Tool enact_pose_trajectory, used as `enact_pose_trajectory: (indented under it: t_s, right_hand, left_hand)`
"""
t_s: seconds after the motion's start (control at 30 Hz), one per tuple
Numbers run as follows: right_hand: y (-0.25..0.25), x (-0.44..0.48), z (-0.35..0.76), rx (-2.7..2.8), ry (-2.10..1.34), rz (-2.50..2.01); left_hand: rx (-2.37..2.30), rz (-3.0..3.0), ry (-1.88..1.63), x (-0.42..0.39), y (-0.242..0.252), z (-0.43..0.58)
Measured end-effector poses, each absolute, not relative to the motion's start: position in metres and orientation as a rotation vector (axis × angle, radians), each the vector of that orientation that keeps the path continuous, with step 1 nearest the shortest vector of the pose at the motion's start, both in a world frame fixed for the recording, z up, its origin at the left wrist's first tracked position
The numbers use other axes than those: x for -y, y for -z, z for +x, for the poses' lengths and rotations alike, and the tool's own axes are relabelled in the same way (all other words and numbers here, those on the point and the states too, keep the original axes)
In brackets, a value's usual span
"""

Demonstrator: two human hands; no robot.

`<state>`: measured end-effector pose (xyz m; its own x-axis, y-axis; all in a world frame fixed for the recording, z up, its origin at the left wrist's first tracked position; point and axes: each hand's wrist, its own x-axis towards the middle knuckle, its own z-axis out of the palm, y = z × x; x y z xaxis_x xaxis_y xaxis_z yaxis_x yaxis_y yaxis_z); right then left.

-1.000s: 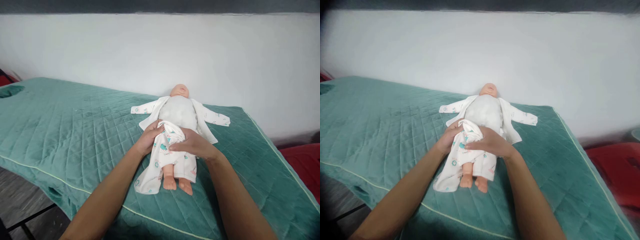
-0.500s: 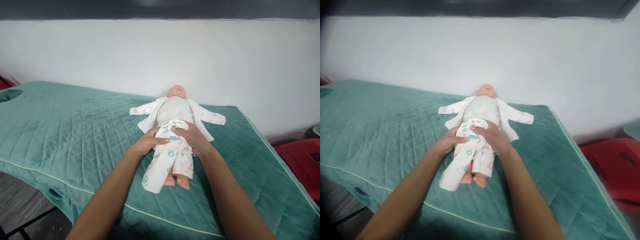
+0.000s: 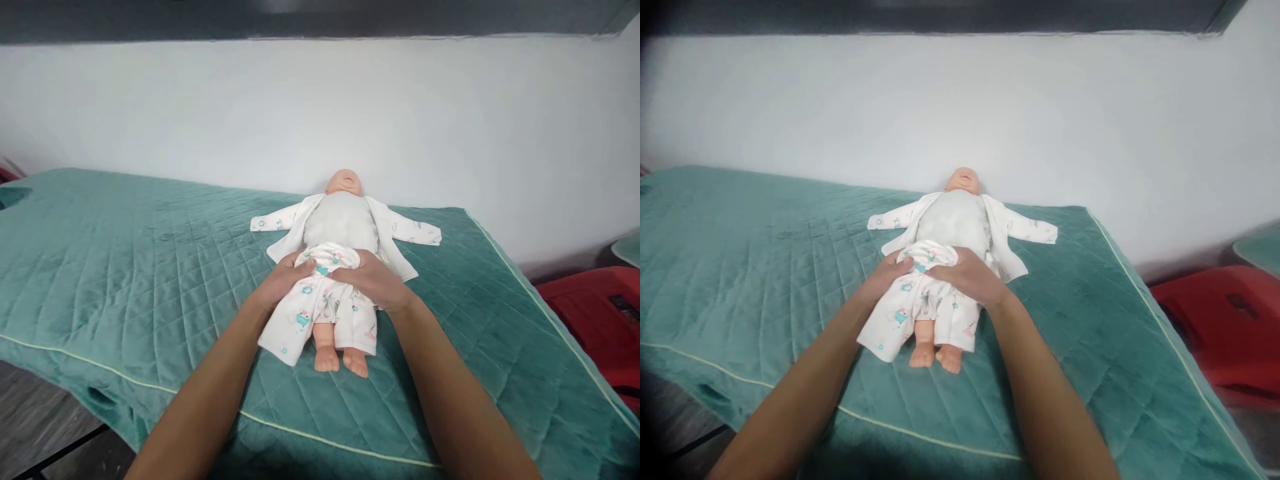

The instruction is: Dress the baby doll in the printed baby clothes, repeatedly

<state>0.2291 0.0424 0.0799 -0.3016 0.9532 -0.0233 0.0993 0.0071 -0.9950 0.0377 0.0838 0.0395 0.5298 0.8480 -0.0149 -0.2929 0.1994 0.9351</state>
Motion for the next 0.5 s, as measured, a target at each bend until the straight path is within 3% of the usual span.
enact_pose_trajectory:
  t_s: [0.23,0.5]
  right_hand:
    - [-0.072,-0.047,0.228,1.195,-1.443,-1.023]
    - [-0.082,-0.041,0.224,1.553,-1.366,-1.049]
  left_hand:
    - [-0.580,1.300,-0.604,-0.087,-0.041,0.031]
    - [-0.551,0.989,-0.827,-0.077,-0.043,0.036]
